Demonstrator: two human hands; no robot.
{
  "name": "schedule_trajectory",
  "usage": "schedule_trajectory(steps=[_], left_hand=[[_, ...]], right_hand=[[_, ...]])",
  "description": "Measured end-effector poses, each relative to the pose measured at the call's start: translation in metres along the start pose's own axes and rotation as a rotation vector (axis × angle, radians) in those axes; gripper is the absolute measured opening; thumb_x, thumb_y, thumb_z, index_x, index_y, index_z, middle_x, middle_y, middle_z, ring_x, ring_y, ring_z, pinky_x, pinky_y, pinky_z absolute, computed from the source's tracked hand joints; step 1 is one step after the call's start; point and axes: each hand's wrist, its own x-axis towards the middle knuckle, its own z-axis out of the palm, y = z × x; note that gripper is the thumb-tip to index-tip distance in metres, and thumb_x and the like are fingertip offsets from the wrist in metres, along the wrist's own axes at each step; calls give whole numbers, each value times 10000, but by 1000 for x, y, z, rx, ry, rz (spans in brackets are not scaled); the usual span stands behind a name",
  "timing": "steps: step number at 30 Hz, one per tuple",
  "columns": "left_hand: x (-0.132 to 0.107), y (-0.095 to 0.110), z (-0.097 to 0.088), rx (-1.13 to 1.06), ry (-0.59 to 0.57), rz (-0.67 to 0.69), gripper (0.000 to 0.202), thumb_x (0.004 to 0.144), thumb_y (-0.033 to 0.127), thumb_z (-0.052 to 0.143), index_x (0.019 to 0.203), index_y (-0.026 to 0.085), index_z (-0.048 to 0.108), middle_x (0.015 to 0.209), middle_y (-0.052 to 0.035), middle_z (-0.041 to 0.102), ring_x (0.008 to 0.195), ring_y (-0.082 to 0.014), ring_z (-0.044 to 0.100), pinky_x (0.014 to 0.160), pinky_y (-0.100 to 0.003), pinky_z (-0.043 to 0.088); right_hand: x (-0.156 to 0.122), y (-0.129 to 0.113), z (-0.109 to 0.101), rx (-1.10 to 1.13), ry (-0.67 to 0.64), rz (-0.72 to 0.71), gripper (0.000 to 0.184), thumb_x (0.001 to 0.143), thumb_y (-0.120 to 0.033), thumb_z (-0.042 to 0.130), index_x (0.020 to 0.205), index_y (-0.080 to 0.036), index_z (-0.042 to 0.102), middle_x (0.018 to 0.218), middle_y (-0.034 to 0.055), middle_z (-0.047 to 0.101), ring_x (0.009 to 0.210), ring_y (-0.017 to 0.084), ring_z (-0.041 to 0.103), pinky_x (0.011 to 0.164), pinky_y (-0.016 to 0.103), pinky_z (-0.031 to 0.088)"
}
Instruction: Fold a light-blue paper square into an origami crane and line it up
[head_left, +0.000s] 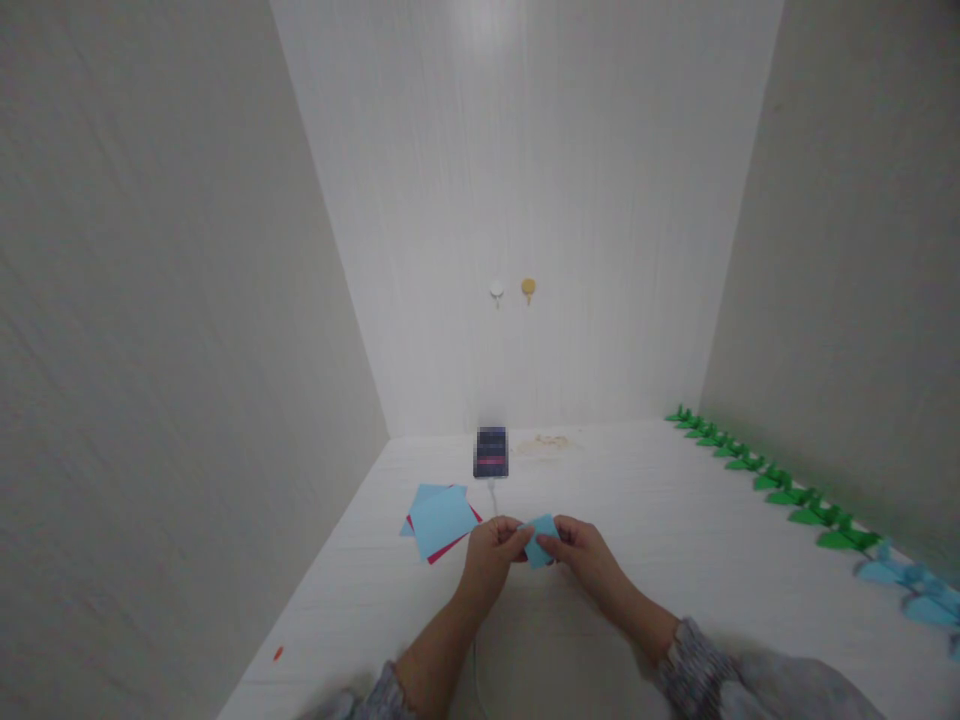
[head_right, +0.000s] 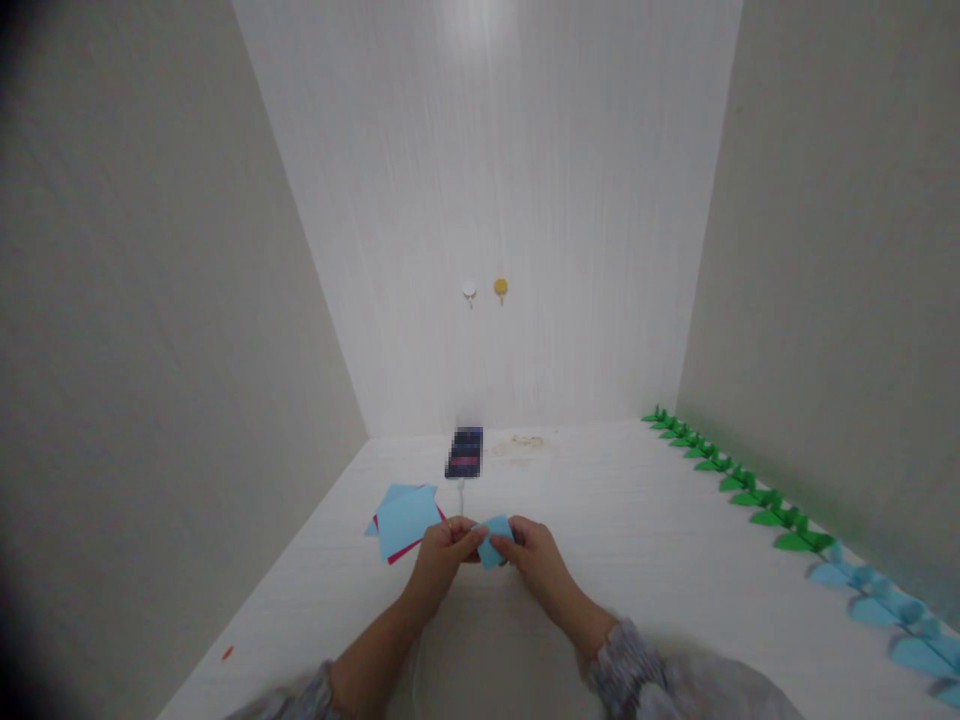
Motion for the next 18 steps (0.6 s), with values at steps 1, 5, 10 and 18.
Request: schedule_trajectory(steps=[1,5,10,18], left_hand=[[0,0,0,37,-16,-6,259,581,368,576,604,110,572,514,-19,583,482,-119,535,499,-231,427],[-3,3,-2,92,-105,-22,276,577,385,571,577,108,573,490,-22,575,447,-113,522,461,-222,412],[-6,6,-4,7,-214,-84,307,614,396,540,633,91,571,562,-59,612,485,-132,556,510,-256,441],[-9,11,-10,-78,-420,-203,315,681,399,470,705,93,541,643,-99,637,568,-171,596,544,-287,449]], right_hand=[[-1,-1,0,-2,-1,1,211,651,-338,541,608,-132,549,528,-12,517,501,99,463,487,203,360],[-1,-4,0,14,-54,59,222,622,-340,562,556,-128,546,474,-21,499,453,90,444,456,200,347],[0,-3,-4,130,-88,133,199,574,-309,591,530,-120,544,439,-28,490,422,81,433,447,203,345],[1,-5,-14,120,-147,191,194,560,-299,589,551,-107,566,453,-17,512,422,83,443,444,210,349]])
